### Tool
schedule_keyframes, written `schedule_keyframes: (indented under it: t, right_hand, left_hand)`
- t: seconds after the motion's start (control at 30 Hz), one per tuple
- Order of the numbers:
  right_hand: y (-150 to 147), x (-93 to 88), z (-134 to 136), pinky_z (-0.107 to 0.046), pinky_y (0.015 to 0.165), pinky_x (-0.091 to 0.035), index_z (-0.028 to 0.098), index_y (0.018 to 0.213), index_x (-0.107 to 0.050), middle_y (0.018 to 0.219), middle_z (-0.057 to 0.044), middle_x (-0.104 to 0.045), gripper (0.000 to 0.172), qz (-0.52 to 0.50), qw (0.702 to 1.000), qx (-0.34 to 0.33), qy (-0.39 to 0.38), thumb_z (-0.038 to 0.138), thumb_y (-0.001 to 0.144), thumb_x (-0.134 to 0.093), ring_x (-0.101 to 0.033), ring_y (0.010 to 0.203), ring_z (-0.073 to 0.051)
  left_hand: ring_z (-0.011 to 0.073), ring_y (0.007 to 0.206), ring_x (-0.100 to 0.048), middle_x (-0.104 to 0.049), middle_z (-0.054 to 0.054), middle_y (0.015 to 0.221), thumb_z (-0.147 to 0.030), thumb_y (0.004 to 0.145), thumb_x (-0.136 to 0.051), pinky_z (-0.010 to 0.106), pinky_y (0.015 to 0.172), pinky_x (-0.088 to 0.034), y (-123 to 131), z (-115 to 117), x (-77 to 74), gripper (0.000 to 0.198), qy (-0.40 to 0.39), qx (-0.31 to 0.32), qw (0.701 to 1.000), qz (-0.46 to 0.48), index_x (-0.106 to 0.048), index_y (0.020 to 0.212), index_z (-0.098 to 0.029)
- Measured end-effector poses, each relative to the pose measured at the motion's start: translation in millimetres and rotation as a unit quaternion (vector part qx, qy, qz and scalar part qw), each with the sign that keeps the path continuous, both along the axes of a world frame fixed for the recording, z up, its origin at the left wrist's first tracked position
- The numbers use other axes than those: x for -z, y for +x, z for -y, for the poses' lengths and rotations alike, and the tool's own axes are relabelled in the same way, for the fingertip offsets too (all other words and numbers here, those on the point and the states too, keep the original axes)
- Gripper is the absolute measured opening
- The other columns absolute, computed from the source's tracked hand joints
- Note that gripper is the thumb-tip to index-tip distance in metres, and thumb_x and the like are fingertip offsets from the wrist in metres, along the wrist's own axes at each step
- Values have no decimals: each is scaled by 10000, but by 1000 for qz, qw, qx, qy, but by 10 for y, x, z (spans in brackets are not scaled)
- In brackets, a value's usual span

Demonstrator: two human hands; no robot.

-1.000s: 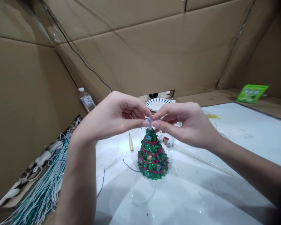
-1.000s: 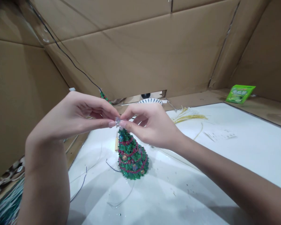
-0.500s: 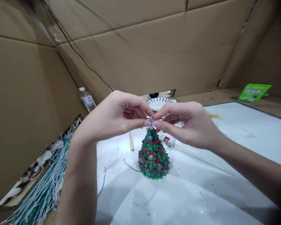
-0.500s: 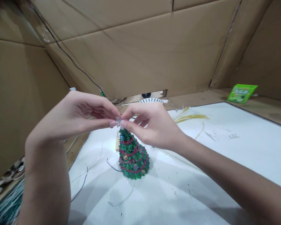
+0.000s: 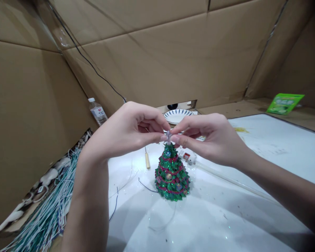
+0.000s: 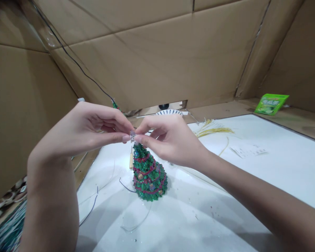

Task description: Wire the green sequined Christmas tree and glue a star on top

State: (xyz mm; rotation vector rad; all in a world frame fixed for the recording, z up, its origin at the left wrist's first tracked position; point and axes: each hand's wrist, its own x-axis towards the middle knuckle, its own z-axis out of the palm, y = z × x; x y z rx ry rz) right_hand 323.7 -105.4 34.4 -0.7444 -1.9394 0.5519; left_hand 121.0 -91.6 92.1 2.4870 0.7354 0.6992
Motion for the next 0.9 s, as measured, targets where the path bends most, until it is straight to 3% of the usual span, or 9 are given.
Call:
schedule_keyframes:
  t: [0.9]
  right_hand:
    - [16, -27, -7, -197, 464, -469, 151, 786, -682, 691, 1, -678, 90, 16, 1000, -20, -6, 236, 812, -668, -570, 560, -79]
  left_hand:
    - [122, 672, -683, -724, 25, 735, -221, 800, -655, 182, 595, -527, 13, 0, 8, 72, 0, -3, 1000, -1, -685, 805, -155]
